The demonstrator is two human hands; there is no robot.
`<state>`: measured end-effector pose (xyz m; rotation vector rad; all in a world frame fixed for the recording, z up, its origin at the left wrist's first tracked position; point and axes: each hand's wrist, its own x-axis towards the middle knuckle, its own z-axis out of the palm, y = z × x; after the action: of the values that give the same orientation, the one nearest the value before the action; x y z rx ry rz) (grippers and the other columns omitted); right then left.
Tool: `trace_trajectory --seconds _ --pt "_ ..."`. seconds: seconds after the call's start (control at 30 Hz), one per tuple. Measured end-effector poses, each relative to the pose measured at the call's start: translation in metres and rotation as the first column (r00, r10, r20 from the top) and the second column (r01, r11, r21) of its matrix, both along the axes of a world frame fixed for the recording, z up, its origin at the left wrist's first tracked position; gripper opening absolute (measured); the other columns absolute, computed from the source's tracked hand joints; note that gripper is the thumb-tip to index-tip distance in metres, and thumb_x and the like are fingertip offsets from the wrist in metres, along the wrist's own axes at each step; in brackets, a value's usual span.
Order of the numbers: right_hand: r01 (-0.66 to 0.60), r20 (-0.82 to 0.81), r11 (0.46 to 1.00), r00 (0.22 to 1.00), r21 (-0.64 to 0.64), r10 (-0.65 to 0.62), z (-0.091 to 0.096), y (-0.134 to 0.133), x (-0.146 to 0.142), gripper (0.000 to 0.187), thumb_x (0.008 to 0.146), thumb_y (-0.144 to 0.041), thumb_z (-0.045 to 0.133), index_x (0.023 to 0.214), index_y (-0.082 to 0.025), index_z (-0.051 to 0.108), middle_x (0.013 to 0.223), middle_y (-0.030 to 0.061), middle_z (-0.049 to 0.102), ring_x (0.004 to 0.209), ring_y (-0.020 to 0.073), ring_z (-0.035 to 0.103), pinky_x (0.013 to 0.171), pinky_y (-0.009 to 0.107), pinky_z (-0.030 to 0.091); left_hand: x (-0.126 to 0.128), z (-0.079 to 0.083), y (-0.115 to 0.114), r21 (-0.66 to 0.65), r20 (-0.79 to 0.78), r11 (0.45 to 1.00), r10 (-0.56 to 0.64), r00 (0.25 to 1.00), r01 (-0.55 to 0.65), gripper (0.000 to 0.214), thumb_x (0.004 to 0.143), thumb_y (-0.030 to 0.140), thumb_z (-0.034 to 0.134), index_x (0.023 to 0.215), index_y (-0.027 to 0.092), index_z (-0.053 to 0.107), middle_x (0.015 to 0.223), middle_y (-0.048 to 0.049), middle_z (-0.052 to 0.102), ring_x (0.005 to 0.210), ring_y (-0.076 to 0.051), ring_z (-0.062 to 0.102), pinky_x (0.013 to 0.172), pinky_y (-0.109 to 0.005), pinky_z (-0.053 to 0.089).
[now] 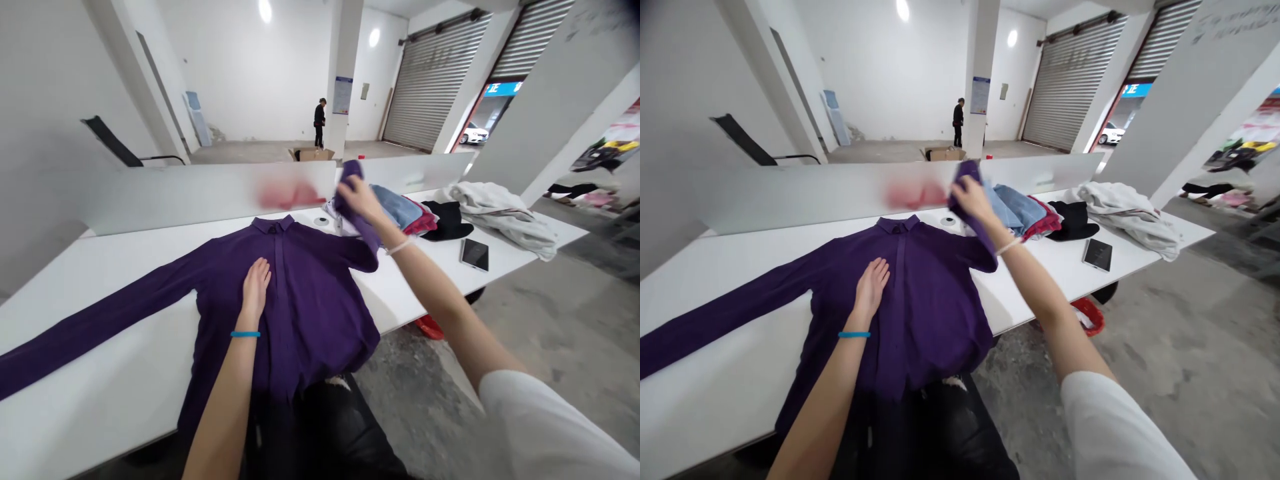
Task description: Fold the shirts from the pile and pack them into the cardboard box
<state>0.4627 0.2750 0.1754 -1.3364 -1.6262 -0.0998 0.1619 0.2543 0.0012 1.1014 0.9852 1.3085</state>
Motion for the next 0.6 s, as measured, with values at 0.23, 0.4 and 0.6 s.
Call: trace_trajectory --seconds 0.23,0.4,0.6 --pt "-0.262 0.417 0.841 0.774 -0.473 0.476 -0.151 -0.046 -0.17 0.055 0.091 -0.045 0.049 0.135 -0.012 0.044 0.142 0.0198 0.042 0.135 0.0347 0.033 0.106 0.059 0.026 -0.026 0.011 0.003 -0.285 0.286 0.958 0.044 0.957 0.041 0.054 0.093 0.048 0.021 0.136 0.021 0.04 0.141 -0.0159 0.044 0.118 -0.021 0.054 0.084 -0.035 0.052" --pt "-0.313 0.432 0.894 0.791 -0.321 0.432 -0.178 -0.057 -0.162 0.033 0.096 -0.027 0.04 0.122 -0.013 0.056 0.135 0.0159 0.051 0.13 0.025 0.042 0.107 0.046 0.033 -0.015 0.009 0.01 -0.169 0.054 0.983 0.082 0.995 -0.072 0.033 0.089 0.03 0.045 0.12 0.024 0.05 0.113 -0.0089 0.062 0.095 -0.016 0.064 0.08 -0.031 0.053" --pt "-0.505 0.532 0.804 0.608 -0.314 0.59 -0.164 -0.066 -0.165 0.029 0.093 -0.021 0.04 0.109 -0.015 0.063 0.114 0.0092 0.066 0.108 0.0182 0.059 0.094 0.032 0.045 -0.006 0.015 0.039 0.018 -0.273 0.998 0.066 0.96 -0.064 0.013 0.066 0.022 0.07 0.078 0.019 0.067 0.09 -0.0055 0.069 0.098 -0.023 0.062 0.096 -0.037 0.043"
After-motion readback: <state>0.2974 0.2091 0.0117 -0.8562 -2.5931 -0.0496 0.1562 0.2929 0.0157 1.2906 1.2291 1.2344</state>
